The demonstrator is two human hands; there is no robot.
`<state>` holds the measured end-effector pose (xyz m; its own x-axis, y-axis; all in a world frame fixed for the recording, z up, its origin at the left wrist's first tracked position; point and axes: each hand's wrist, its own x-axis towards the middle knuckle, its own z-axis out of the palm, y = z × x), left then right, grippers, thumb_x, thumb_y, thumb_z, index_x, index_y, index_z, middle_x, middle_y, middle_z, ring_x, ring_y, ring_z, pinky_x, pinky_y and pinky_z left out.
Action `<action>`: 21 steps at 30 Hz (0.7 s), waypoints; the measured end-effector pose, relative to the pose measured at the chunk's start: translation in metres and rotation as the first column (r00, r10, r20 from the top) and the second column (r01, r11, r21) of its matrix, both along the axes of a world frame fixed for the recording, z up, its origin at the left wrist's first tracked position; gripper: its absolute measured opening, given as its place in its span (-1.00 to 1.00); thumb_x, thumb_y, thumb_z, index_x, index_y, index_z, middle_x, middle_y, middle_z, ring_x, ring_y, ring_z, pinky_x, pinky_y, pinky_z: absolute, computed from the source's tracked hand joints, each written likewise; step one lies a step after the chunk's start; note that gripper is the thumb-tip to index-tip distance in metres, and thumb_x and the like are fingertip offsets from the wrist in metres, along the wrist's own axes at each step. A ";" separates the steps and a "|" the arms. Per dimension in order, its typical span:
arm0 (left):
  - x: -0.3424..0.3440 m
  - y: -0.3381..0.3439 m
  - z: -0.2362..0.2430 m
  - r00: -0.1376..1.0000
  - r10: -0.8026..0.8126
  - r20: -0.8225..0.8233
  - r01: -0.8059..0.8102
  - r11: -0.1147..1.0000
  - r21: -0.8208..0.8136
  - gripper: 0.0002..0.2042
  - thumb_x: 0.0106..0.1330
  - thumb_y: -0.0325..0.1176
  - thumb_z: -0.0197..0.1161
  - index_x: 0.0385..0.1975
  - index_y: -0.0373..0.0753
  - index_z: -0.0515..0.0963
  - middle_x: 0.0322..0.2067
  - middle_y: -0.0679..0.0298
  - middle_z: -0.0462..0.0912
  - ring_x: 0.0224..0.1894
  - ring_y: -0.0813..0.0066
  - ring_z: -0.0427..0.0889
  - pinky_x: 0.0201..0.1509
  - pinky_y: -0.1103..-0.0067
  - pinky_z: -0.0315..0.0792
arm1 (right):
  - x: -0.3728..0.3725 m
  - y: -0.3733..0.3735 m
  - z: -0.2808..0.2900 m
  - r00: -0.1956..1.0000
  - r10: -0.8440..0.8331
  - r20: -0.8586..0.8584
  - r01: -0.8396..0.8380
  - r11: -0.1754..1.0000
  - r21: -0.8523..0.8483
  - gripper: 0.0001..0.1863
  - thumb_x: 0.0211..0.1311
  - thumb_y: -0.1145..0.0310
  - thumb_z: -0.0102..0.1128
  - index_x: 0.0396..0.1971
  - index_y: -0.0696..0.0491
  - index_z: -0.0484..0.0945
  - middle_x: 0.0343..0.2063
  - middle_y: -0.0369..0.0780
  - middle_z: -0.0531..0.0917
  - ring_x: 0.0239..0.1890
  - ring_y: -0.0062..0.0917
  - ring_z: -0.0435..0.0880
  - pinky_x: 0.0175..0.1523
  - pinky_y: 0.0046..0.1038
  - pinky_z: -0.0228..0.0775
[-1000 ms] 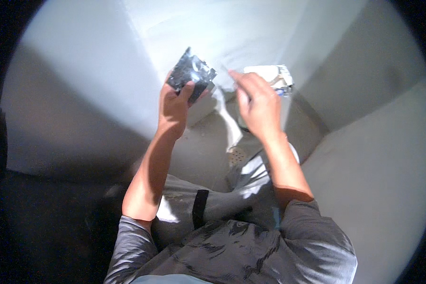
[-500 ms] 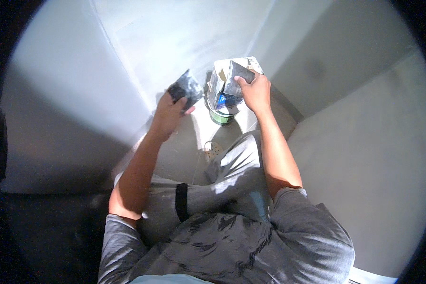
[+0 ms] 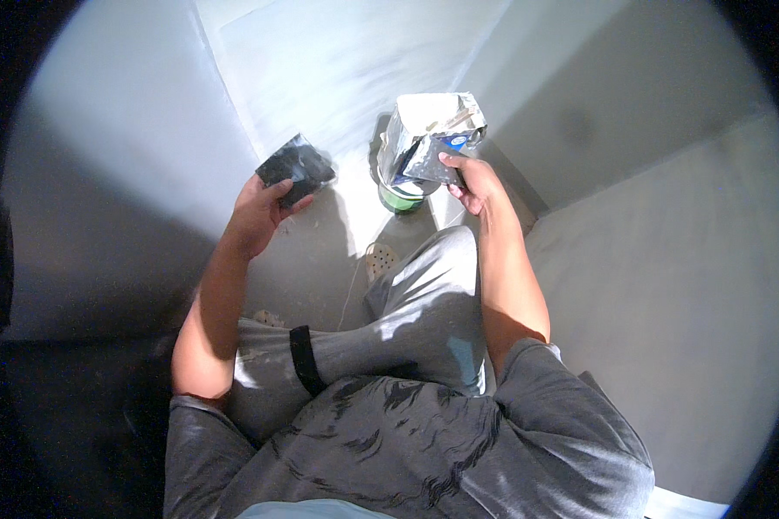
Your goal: The person applies joint compound to a wall corner using a putty knife and a hawk. They repeatedly scoop compound from the hawk and spread it along the corner, smoothing the surface.
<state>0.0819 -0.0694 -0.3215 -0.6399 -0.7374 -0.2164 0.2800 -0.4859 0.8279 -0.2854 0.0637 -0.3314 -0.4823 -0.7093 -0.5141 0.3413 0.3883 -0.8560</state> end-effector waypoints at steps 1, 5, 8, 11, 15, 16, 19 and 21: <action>0.001 -0.004 0.001 1.000 -0.008 -0.012 0.008 1.000 -0.004 -0.62 0.47 -0.55 0.06 0.24 -0.42 0.27 0.12 0.00 0.53 0.12 0.22 0.64 0.19 0.36 0.68 | -0.004 0.006 -0.003 0.999 0.045 -0.016 -0.045 0.999 0.008 -0.77 0.27 0.31 0.44 -0.29 0.09 0.56 -0.49 -0.32 0.57 -0.62 -0.72 0.45 -0.67 -0.71 0.25; 0.015 -0.012 0.002 1.000 -0.014 -0.023 0.012 0.995 -0.095 -0.53 0.49 -0.41 0.13 0.30 -0.45 0.22 0.19 -0.05 0.50 0.22 0.13 0.58 0.35 0.25 0.57 | 0.024 0.021 0.018 0.985 0.159 -0.070 -0.161 0.986 -0.033 -0.72 0.23 0.29 0.46 -0.20 0.12 0.62 -0.50 -0.36 0.62 -0.63 -0.75 0.48 -0.70 -0.73 0.18; 0.042 -0.035 -0.003 0.999 0.016 0.047 -0.008 0.988 -0.155 -0.61 0.50 -0.36 0.16 0.20 -0.43 0.32 0.06 0.05 0.61 0.09 0.25 0.67 0.37 0.22 0.55 | 0.065 0.006 0.052 0.983 0.161 -0.093 -0.179 0.954 -0.241 -0.63 0.21 0.25 0.46 -0.08 0.12 0.60 -0.31 -0.31 0.73 -0.39 -0.70 0.74 -0.46 -0.68 0.58; 0.067 -0.017 0.042 0.998 0.054 -0.044 -0.063 0.963 -0.261 -0.70 0.49 -0.40 0.18 0.11 -0.42 0.42 -0.01 0.09 0.66 0.02 0.29 0.72 0.31 0.19 0.59 | 0.095 -0.027 0.068 0.963 0.219 -0.159 -0.262 0.898 -0.352 -0.57 0.22 0.22 0.46 -0.03 0.12 0.54 -0.31 -0.30 0.71 -0.49 -0.76 0.65 -0.60 -0.74 0.43; 0.084 -0.009 0.103 0.975 0.179 -0.130 -0.214 0.912 -0.351 -0.73 0.48 -0.41 0.18 0.06 -0.46 0.49 -0.09 0.08 0.70 -0.11 0.29 0.76 -0.11 0.37 0.76 | 0.058 -0.075 0.080 0.886 0.429 -0.177 -0.463 0.802 -0.378 -0.61 0.26 0.19 0.44 -0.08 0.12 0.57 -0.29 -0.27 0.70 -0.49 -0.73 0.65 -0.57 -0.70 0.46; 0.081 0.005 0.130 0.964 0.228 -0.136 -0.263 0.886 -0.381 -0.66 0.50 -0.41 0.15 0.12 -0.56 0.45 -0.12 -0.01 0.71 -0.17 0.28 0.80 -0.22 0.45 0.80 | 0.085 -0.074 0.098 0.883 0.462 -0.085 -0.450 0.778 -0.439 -0.67 0.27 0.33 0.38 -0.06 0.19 0.58 -0.28 -0.21 0.73 -0.34 -0.57 0.72 -0.33 -0.56 0.58; 0.119 -0.002 0.177 0.981 0.064 -0.186 -0.145 0.873 -0.466 -0.60 0.52 -0.48 0.08 0.27 -0.54 0.29 0.04 -0.07 0.64 -0.01 0.17 0.76 -0.11 0.34 0.81 | 0.126 -0.083 0.109 0.857 0.515 -0.036 -0.440 0.693 -0.571 -0.66 0.28 0.36 0.36 -0.03 0.21 0.58 -0.24 -0.19 0.74 -0.25 -0.50 0.77 -0.16 -0.47 0.67; 0.122 -0.010 0.190 0.964 -0.087 -0.251 -0.077 0.814 -0.576 -0.60 0.53 -0.47 0.07 0.27 -0.54 0.30 0.05 -0.08 0.63 -0.01 0.16 0.76 -0.13 0.33 0.82 | 0.107 -0.094 0.076 0.869 0.484 -0.107 -0.451 0.683 -0.574 -0.57 0.28 0.19 0.42 0.01 0.14 0.56 -0.18 -0.25 0.70 -0.19 -0.62 0.69 -0.10 -0.50 0.59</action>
